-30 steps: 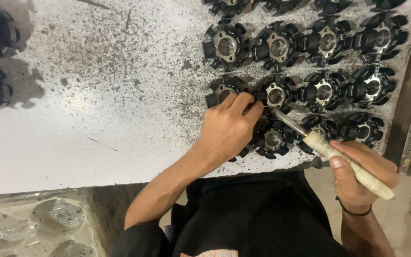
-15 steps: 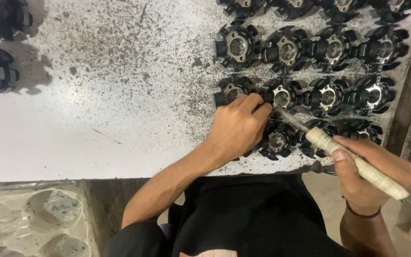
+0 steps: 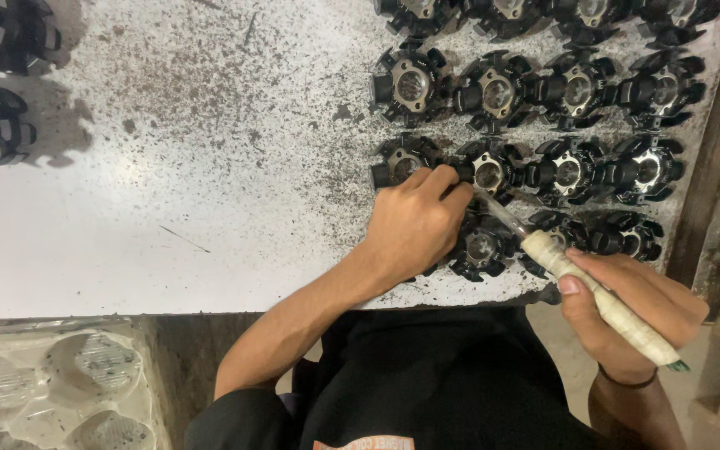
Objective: The person arranges black plastic wheel-hub components on a workbench and uses a heated soldering iron to melt residue from the center of each component, working through them one at a time and setting cleaned parts aside.
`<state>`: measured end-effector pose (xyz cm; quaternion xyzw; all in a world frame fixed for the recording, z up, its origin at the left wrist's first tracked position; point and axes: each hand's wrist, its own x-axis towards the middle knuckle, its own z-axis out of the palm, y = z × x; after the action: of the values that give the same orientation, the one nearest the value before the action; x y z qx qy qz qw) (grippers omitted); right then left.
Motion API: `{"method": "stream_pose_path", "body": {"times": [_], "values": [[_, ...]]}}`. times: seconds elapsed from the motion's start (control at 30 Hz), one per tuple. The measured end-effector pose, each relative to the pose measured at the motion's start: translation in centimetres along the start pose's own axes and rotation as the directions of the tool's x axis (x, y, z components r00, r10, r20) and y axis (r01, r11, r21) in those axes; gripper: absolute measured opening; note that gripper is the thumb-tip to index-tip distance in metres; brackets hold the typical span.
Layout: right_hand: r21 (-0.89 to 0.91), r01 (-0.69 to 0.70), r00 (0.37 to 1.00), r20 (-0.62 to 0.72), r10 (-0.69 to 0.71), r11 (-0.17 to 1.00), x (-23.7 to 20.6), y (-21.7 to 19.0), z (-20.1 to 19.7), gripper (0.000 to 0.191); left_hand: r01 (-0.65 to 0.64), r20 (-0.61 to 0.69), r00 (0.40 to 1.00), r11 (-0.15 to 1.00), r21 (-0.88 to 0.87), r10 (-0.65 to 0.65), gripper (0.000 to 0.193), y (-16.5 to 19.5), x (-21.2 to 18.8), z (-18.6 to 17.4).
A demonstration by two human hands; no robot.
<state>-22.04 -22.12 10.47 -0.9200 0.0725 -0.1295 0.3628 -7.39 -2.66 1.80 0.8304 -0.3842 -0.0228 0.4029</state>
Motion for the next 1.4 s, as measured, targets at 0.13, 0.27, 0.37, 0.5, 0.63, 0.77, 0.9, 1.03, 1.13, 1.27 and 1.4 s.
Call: {"method": "stream_pose_path", "body": {"times": [0.13, 0.27, 0.37, 0.5, 0.63, 0.77, 0.9, 1.03, 1.13, 1.27, 1.4], "values": [[-0.022, -0.142, 0.990, -0.006, 0.142, 0.990, 0.9, -0.7, -0.3, 0.023, -0.019, 0.001, 1.000, 1.000, 0.001, 0.019, 0.021, -0.1, 0.0, 0.2], [-0.068, -0.076, 0.997, 0.018, 0.077, 0.995, 1.6, -1.2, -0.3, 0.021, -0.024, 0.019, 1.000, 1.000, -0.017, 0.025, 0.025, -0.4, 0.1, 0.8], [-0.089, -0.047, 0.998, 0.032, 0.050, 0.995, 1.6, -1.2, -0.5, 0.018, -0.030, -0.005, 1.000, 0.998, -0.051, 0.030, 0.027, -0.3, 0.4, 0.6], [0.083, -0.052, 0.999, 0.004, 0.052, 0.995, 1.7, 0.1, -1.8, 0.014, -0.028, -0.015, 1.000, 1.000, -0.012, 0.028, 0.029, 1.6, 0.5, -3.0], [0.363, 0.152, 0.972, -0.222, -0.073, 0.919, 3.1, 3.5, -0.7, 0.015, -0.064, -0.144, 0.987, 0.998, 0.007, 0.065, 0.030, 3.4, 1.9, -8.8], [0.486, 0.034, 0.966, -0.241, 0.096, 0.873, 4.3, 6.2, 1.7, 0.023, -0.109, -0.303, 0.944, 0.990, 0.087, 0.131, 0.033, 1.6, 6.8, -7.7], [0.431, 0.012, 0.978, -0.195, 0.080, 0.902, 5.3, 6.8, 1.5, 0.018, 0.099, -0.167, 0.983, 0.990, 0.101, -0.081, 0.030, -1.5, 7.3, -2.4], [0.392, -0.077, 0.982, -0.130, 0.138, 0.917, 5.9, 6.2, 0.9, 0.019, 0.103, -0.122, 0.988, 0.991, 0.081, -0.092, 0.021, -3.3, 5.8, 0.7], [0.334, -0.089, 0.987, -0.095, 0.128, 0.938, 6.6, 5.9, 0.9, 0.020, 0.097, -0.123, 0.988, 0.993, 0.059, -0.090, 0.021, -3.4, 5.9, 1.2], [0.237, -0.054, 0.998, -0.023, 0.061, 0.970, 8.1, 5.1, 0.3, 0.021, 0.084, -0.075, 0.994, 0.994, 0.075, -0.079, 0.022, -3.2, 6.2, 1.0], [0.082, -0.100, 0.994, 0.059, 0.095, 0.992, 9.4, 3.3, -1.1, 0.020, 0.064, -0.049, 0.997, 0.996, 0.068, -0.060, 0.025, -3.2, 6.1, 0.8]]}}
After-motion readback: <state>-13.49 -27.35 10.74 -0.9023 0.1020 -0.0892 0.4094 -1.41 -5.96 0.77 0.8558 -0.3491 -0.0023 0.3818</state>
